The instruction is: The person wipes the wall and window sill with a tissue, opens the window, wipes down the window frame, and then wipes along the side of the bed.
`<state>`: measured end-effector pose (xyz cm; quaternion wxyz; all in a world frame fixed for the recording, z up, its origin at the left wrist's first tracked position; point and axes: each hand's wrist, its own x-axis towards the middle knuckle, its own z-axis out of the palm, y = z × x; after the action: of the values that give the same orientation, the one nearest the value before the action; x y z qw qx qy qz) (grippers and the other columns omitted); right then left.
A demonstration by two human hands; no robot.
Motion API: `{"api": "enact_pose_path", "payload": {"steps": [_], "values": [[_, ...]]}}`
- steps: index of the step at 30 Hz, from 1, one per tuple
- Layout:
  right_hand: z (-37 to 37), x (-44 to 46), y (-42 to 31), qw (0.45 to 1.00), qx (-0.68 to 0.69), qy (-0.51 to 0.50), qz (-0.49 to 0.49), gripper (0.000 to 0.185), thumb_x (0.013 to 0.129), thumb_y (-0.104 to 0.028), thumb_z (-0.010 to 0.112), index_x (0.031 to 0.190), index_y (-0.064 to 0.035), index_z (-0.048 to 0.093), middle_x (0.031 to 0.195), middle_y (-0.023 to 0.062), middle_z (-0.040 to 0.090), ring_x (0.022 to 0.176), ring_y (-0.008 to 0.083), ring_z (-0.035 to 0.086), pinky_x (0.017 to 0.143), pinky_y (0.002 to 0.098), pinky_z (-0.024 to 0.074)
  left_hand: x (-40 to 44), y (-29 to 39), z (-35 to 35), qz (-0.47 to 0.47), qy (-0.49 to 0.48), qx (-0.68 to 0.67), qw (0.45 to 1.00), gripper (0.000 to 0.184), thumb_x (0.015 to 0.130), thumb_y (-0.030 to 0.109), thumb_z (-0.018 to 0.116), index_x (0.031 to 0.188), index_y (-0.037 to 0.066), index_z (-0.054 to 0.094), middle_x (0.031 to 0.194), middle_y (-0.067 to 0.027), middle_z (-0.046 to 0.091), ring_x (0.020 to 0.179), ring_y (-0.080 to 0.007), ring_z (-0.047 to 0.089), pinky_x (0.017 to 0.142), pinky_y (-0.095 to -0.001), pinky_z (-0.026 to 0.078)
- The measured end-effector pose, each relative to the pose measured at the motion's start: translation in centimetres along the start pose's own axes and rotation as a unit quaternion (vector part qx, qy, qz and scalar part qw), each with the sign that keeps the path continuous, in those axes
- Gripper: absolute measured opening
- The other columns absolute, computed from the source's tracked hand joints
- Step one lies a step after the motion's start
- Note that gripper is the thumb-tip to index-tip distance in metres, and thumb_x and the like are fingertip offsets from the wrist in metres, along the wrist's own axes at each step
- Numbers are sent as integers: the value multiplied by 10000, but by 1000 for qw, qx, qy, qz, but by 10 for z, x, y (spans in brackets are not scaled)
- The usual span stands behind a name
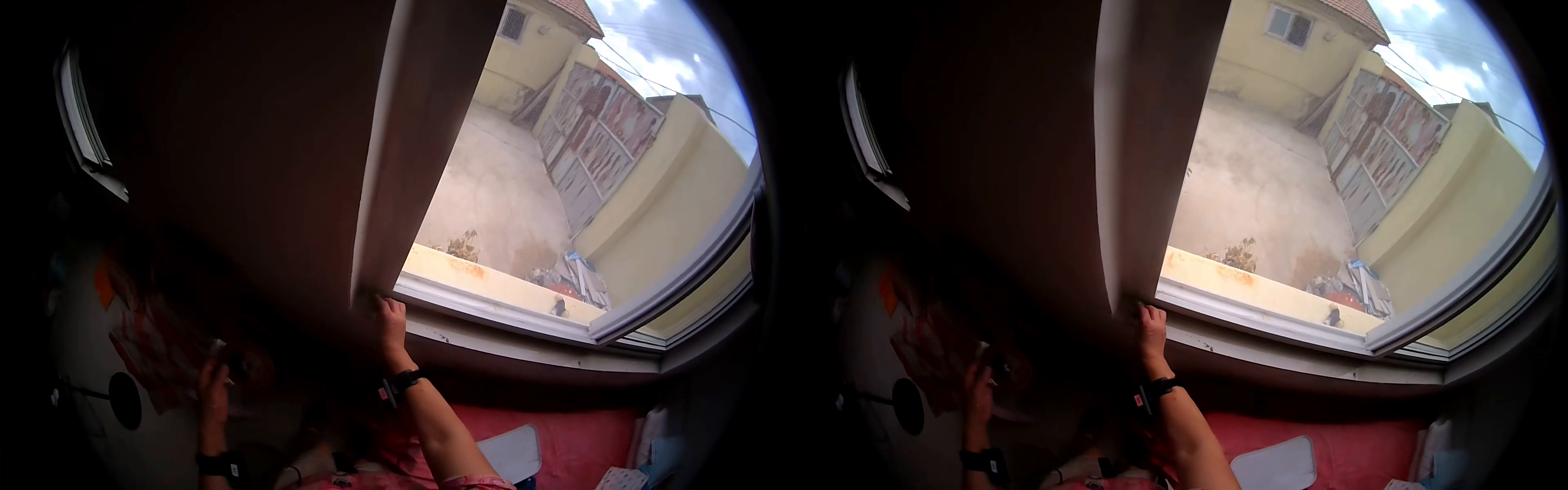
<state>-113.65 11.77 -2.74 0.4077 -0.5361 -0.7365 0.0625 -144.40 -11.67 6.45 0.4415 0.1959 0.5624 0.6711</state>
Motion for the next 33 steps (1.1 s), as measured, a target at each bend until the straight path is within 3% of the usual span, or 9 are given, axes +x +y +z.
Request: {"api": "enact_pose_path", "payload": {"steps": [5, 8, 15, 18, 21, 24, 26, 30, 33], "values": [[39, 7, -15, 997, -58, -3, 53, 285, 769, 6, 477, 1021, -53, 594, 1031, 144, 553, 985, 336, 502, 839, 384, 465, 32, 13, -2, 23, -56, -1, 998, 333, 867, 112, 586, 1175, 18, 502, 1110, -57, 561, 1018, -141, 527, 867, -286, 417], [50, 7, -18, 984, -126, -81, 96, 231, 764, 1, 479, 963, -44, 588, 981, 140, 539, 923, 333, 506, 807, 393, 470, 54, 20, -9, -1, 1, 27, 1000, 351, 865, 129, 595, 1188, 32, 497, 1139, -57, 548, 1045, -139, 512, 861, -285, 415], [28, -14, -6, 974, -196, -65, 89, 190, 762, -38, 517, 934, -53, 597, 906, 113, 526, 890, 302, 513, 747, 374, 480, 115, 37, -15, -7, -58, 24, 998, 403, 866, 149, 598, 1237, 45, 478, 1133, -47, 531, 1010, -131, 499, 848, -265, 404], [11, -23, 9, 972, -200, -18, 120, 181, 768, -46, 543, 935, -56, 612, 888, 112, 538, 874, 299, 521, 734, 376, 475, 129, 36, -18, -34, -54, 48, 997, 436, 863, 160, 606, 1254, 28, 466, 1127, -45, 532, 994, -126, 494, 843, -260, 398], [-9, -22, 18, 979, -162, 54, 114, 196, 782, -43, 577, 972, -46, 629, 886, 112, 572, 839, 296, 536, 749, 382, 464, 157, 8, -32, 72, -115, 85, 987, 452, 857, 170, 619, 1252, 16, 461, 1126, -43, 532, 990, -121, 492, 834, -259, 396], [-20, -14, 13, 982, -159, 78, 68, 219, 771, -45, 572, 983, -52, 626, 912, 107, 573, 856, 289, 533, 761, 379, 462, 165, 2, -27, 57, -60, 82, 993, 450, 855, 170, 625, 1247, 19, 461, 1124, -40, 532, 948, -106, 489, 793, -248, 393], [-17, -9, 19, 978, -189, 55, 66, 213, 765, -48, 566, 969, -54, 624, 910, 104, 567, 862, 286, 531, 766, 377, 462, 164, 15, -18, -17, -54, 18, 998, 460, 851, 167, 631, 1253, 26, 457, 1136, -41, 532, 903, -95, 484, 756, -240, 387], [-7, -7, 23, 966, -244, -22, 82, 192, 749, -50, 546, 929, -62, 613, 909, 98, 551, 886, 278, 524, 777, 363, 461, 167, 13, -12, -22, -89, -13, 996, 446, 853, 157, 624, 1252, 36, 466, 1126, -31, 535, 879, -86, 482, 735, -238, 384], [-5, -6, 18, 965, -251, -4, 82, 175, 752, -39, 534, 911, -59, 604, 893, 99, 538, 883, 274, 519, 772, 357, 462, 156, 28, 6, -19, -89, -7, 996, 425, 858, 148, 612, 1246, 42, 477, 1115, -19, 536, 870, -78, 481, 729, -236, 383]]}}
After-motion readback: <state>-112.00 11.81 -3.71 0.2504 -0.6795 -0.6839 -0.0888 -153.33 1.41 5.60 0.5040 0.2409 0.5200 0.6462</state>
